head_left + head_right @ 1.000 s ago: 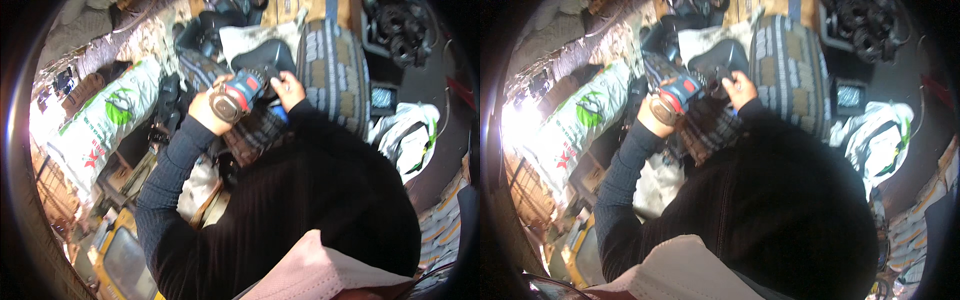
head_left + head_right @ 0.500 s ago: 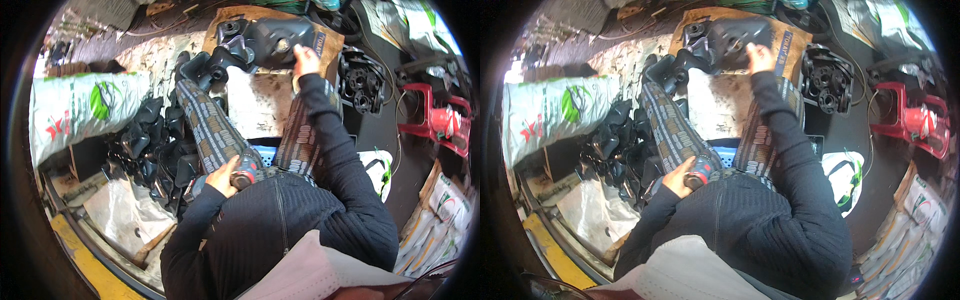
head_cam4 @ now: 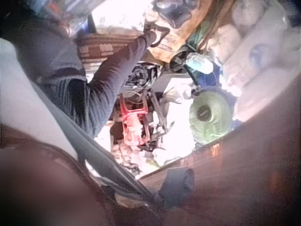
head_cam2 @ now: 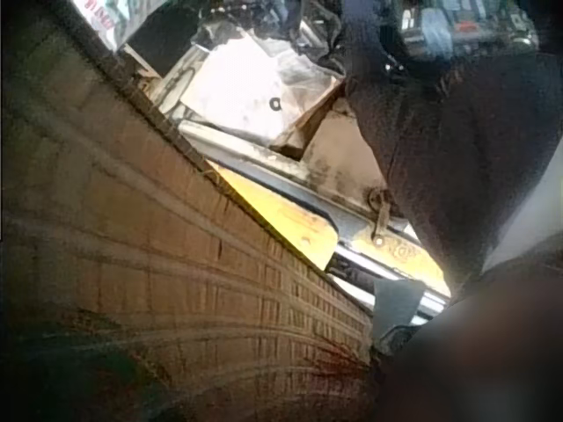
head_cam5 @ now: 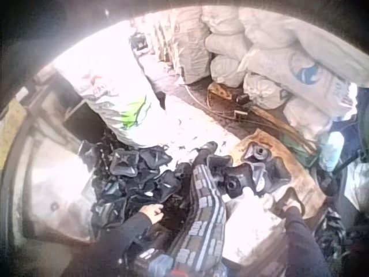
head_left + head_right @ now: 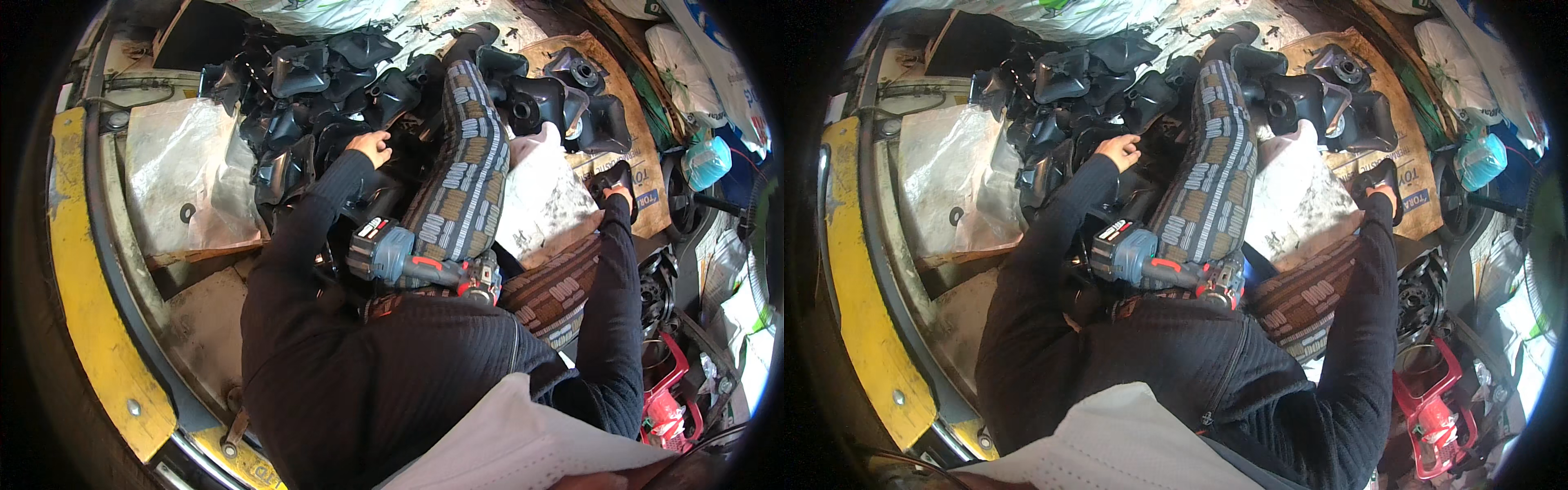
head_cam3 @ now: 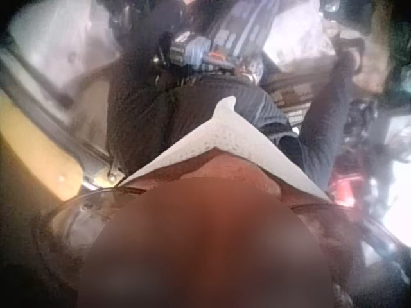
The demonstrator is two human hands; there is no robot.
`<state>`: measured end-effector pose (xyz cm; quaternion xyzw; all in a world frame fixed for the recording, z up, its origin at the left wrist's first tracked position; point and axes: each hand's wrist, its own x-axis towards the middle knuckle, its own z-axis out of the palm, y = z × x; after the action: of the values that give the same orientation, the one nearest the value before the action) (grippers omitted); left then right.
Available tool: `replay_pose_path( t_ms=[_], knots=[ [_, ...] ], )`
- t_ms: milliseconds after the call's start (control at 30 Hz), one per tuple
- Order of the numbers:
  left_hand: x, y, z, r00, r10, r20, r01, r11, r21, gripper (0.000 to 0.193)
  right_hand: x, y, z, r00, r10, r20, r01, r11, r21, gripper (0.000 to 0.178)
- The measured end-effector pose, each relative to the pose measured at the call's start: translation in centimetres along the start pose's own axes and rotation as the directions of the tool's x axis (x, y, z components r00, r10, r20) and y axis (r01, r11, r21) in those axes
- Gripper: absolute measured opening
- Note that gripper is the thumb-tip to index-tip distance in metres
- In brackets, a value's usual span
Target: The person uses a cordless drill to fasten screws into a black plastic part. They repeatedly pick up screws, align them with holes in the part, and drive them in with the drill. The person occasionally sets the part down and picks it up again to continue fastening.
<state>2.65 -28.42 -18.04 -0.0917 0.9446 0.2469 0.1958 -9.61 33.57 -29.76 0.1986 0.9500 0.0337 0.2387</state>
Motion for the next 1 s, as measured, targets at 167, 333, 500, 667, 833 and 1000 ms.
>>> replay_pose_path(
  t_ms=[167, 333, 500, 667, 833, 1000],
  knots=[
    [11.4, -4.7, 3.8, 0.968, -0.217, -0.122, 0.236, 0.958, 0.163, 0.045, 0.5, 0.4, 2.6, 0.997, -0.014, -0.077, 0.023, 0.994, 0.111, 0.044],
    [18.8, -7.7, 6.4, 0.757, -0.639, -0.136, 0.65, 0.757, 0.061, 0.056, 2.2, 2.8, 5.1, 0.992, -0.123, -0.002, 0.112, 0.899, 0.424, 0.039],
    [21.3, -10.9, 7.9, 0.785, -0.619, -0.026, 0.619, 0.785, 0.0, 0.059, 4.0, 3.5, 8.1, 0.972, -0.171, -0.163, 0.224, 0.888, 0.401, 0.06],
    [21.7, -14.2, 8.0, 0.963, -0.252, -0.097, 0.268, 0.933, 0.242, 0.036, 3.3, 3.7, 4.6, 0.933, 0.162, -0.32, 0.047, 0.829, 0.557, 0.047],
    [16.5, -10.6, 2.1, 0.949, -0.315, -0.008, 0.233, 0.719, -0.655, 0.034, -3.3, 3.7, -2.0, 0.938, -0.087, -0.335, 0.345, 0.156, 0.926, 0.029],
    [9.5, 4.5, -8.3, 0.929, 0.091, -0.359, -0.31, 0.72, -0.621, 0.033, -15.4, 6.9, -3.5, 0.906, 0.124, -0.405, 0.309, 0.462, 0.831, 0.022]
  ],
)
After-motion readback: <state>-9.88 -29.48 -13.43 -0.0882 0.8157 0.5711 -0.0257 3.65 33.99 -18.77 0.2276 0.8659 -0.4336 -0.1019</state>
